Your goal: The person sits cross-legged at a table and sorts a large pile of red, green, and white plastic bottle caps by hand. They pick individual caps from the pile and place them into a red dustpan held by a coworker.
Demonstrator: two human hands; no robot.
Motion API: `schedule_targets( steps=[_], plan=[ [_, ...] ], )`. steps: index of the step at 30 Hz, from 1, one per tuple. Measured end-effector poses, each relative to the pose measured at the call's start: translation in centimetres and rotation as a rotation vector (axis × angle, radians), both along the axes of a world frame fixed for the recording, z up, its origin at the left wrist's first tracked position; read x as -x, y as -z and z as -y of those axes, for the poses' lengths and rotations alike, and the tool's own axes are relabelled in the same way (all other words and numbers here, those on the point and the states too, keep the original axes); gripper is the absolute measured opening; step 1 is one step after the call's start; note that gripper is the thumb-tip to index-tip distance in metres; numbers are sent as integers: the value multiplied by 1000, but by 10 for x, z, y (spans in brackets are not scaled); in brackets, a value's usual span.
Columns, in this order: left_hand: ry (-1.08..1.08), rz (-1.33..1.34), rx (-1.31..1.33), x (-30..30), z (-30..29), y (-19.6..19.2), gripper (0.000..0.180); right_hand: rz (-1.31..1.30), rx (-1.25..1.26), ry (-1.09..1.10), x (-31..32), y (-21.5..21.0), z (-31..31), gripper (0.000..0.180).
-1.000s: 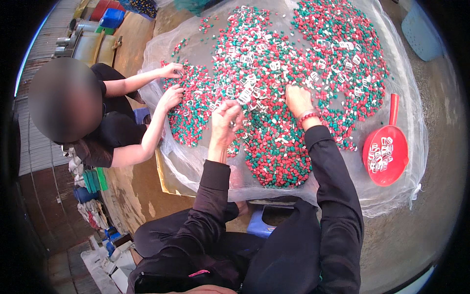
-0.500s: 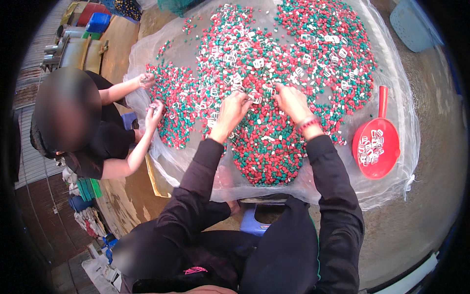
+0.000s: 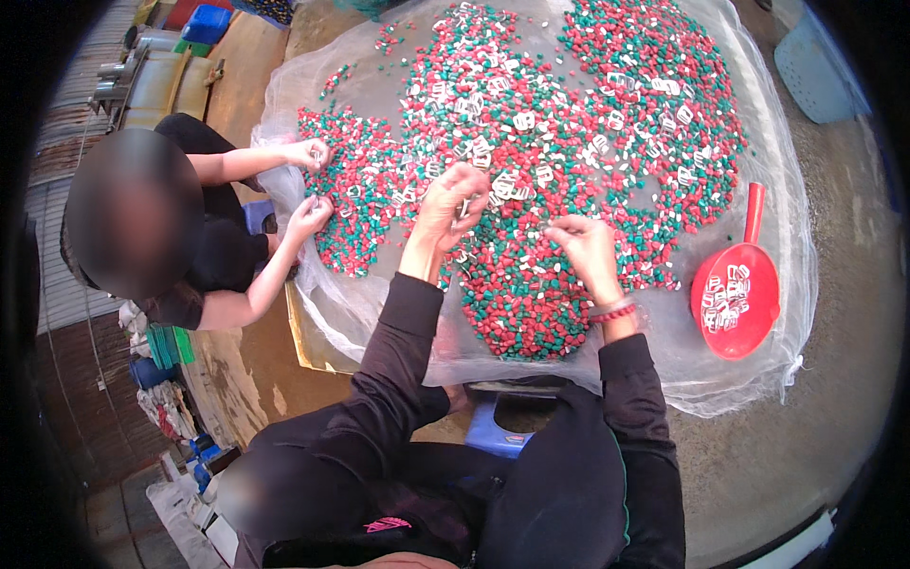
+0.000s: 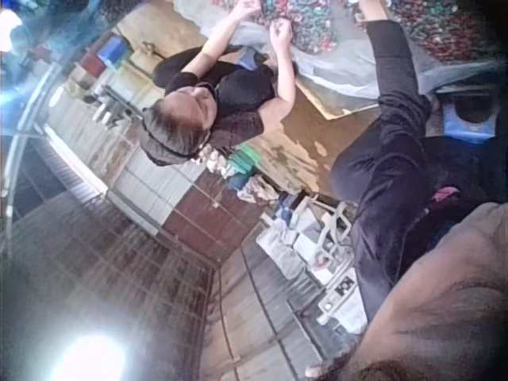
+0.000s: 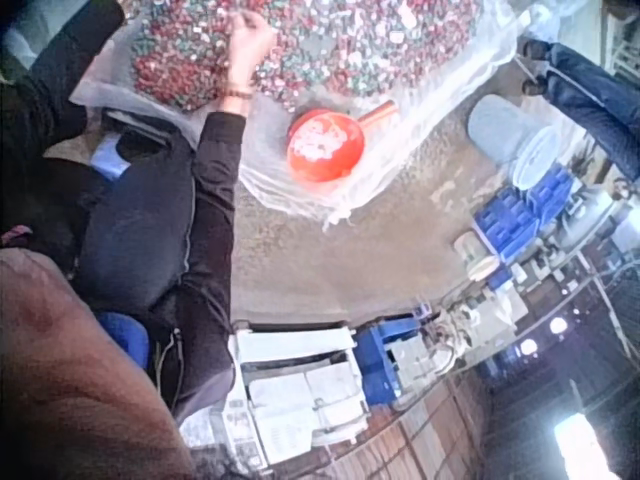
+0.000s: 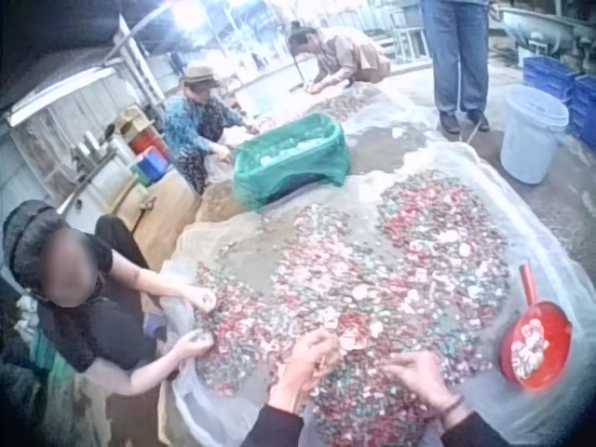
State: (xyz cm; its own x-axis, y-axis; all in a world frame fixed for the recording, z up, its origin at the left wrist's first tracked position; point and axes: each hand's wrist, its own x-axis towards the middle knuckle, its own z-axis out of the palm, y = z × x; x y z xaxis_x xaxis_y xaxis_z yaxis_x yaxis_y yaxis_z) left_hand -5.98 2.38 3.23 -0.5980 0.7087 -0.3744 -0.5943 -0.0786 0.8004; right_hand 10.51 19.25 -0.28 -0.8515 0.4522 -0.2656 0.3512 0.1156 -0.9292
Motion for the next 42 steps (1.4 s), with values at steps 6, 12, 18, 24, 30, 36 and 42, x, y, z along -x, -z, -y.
schedule_targets(
  steps=[6, 12, 18, 24, 30, 36, 42],
  plan=[
    [386, -1470, 879, 5, -26, 35, 24, -404, 1300, 183, -12, -24, -23, 16],
    [348, -848, 704, 23, -26, -7, 27, -605, 1598, -23, -6, -22, -26, 23],
    [351, -918, 318, -25, -46, -44, 25, -348, 1769, 220, -6, 0, 11, 40],
    [642, -1212, 387, -79, -61, -48, 29, -321, 1574, 472, -8, 18, 23, 29],
    [290, -1163, 624, -31, -59, -21, 29, -428, 1791, 506, -45, -3, -30, 17],
    [443, -1704, 801, -16, -50, 45, 23, -490, 703, 715, -147, -70, -123, 22],
    [322, -1268, 783, -5, -38, 45, 29, -17, 36, 889, -209, -41, -153, 32]
  ],
)
